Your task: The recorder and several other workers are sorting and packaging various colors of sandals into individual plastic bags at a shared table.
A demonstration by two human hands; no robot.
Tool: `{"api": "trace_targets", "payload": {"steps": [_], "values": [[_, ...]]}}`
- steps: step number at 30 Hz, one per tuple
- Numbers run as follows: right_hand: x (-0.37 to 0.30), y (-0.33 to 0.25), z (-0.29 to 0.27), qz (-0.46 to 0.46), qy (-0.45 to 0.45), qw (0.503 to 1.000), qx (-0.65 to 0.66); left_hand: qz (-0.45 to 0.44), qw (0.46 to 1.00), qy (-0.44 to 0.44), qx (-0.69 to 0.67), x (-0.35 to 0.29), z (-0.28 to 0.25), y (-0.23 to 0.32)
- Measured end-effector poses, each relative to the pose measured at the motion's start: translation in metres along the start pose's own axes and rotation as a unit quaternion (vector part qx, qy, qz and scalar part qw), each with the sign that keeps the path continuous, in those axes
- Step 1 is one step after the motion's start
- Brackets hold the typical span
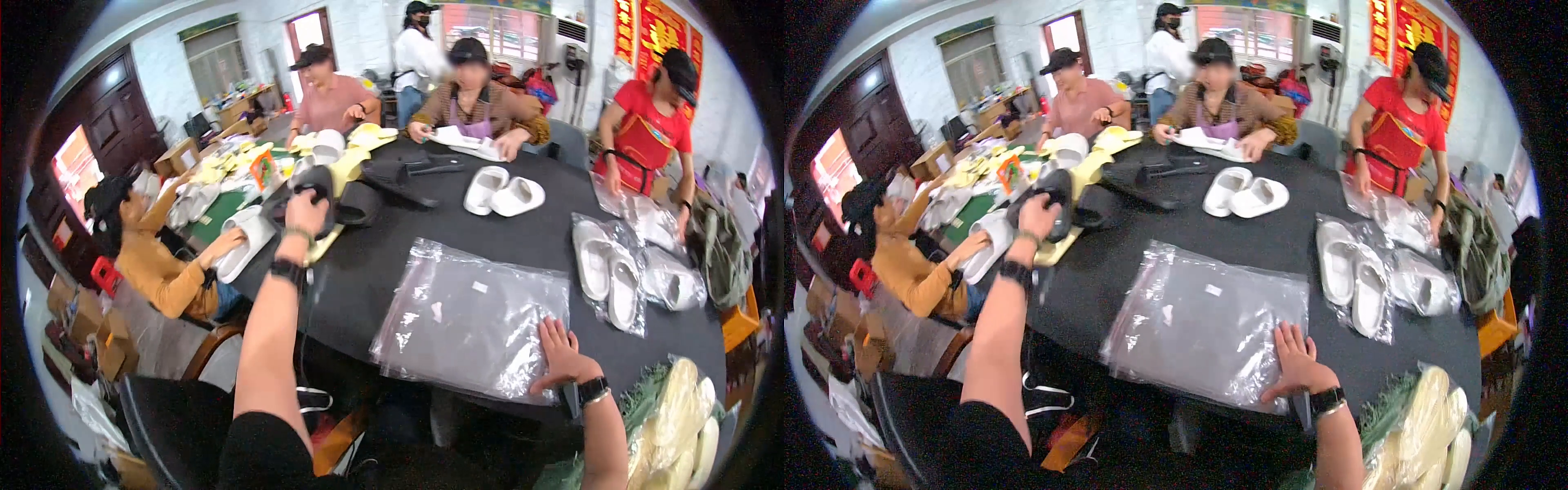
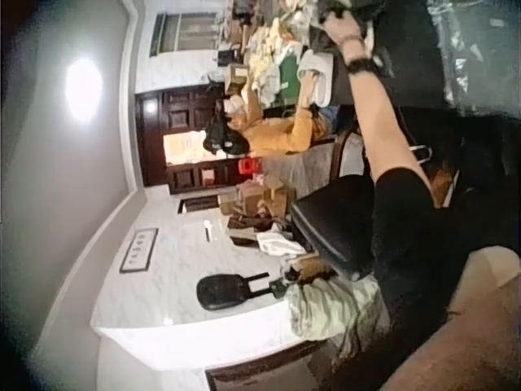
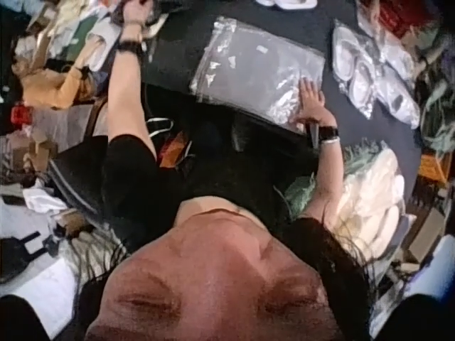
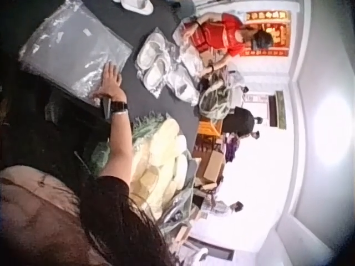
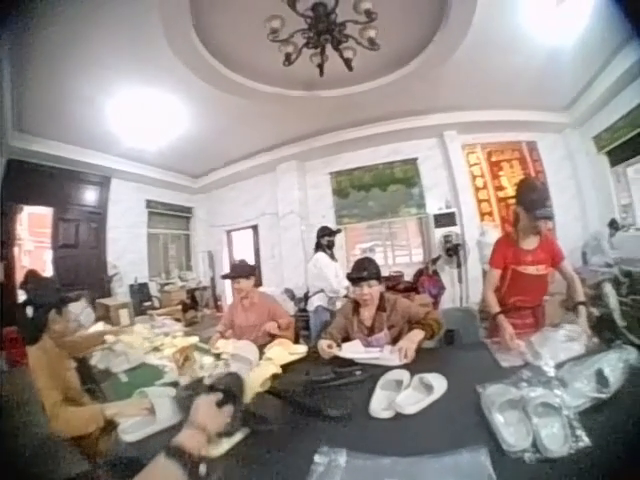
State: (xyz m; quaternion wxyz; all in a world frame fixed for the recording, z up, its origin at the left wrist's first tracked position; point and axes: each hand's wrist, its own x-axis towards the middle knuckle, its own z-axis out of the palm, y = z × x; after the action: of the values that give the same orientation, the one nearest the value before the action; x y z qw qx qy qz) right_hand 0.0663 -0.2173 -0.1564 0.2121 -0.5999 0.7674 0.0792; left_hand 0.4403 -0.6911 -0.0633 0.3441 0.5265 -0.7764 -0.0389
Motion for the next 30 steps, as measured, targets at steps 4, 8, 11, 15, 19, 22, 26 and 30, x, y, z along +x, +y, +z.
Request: {"api": "trace_targets", "payload": {"steps": [4, 8, 11, 15, 19, 22, 26, 30], "values": [[-0.005, -0.008, -0.008, -0.001, 0.010, 1.000, -0.002, 0.231, 0.962, -0.096, -0.113, -0.141, 0.031, 0.089], [0.002, -0.007, -0.005, -0.031, 0.036, 0.999, 0.023, 0.328, 0.916, -0.220, -0.073, -0.246, 0.026, 0.153], [0.001, -0.010, -0.005, -0.034, 0.039, 0.998, 0.031, 0.362, 0.902, -0.231, -0.048, -0.275, 0.056, 0.157], [-0.015, 0.000, -0.005, 0.004, 0.032, 0.999, 0.042, 0.358, 0.902, -0.240, 0.019, -0.279, 0.085, 0.162], [-0.009, -0.006, -0.005, -0.041, 0.048, 0.998, 0.029, 0.356, 0.896, -0.263, 0.038, -0.277, 0.075, 0.149], [-0.032, 0.015, -0.016, -0.005, 0.085, 0.992, 0.092, 0.335, 0.894, -0.291, 0.067, -0.279, 0.075, 0.152], [-0.109, 0.074, -0.029, 0.138, 0.281, 0.950, -0.011, 0.345, 0.888, -0.289, 0.097, -0.282, 0.083, 0.156], [-0.215, 0.097, -0.040, 0.404, 0.315, 0.857, -0.046, 0.336, 0.890, -0.288, 0.111, -0.281, 0.083, 0.151]]}}
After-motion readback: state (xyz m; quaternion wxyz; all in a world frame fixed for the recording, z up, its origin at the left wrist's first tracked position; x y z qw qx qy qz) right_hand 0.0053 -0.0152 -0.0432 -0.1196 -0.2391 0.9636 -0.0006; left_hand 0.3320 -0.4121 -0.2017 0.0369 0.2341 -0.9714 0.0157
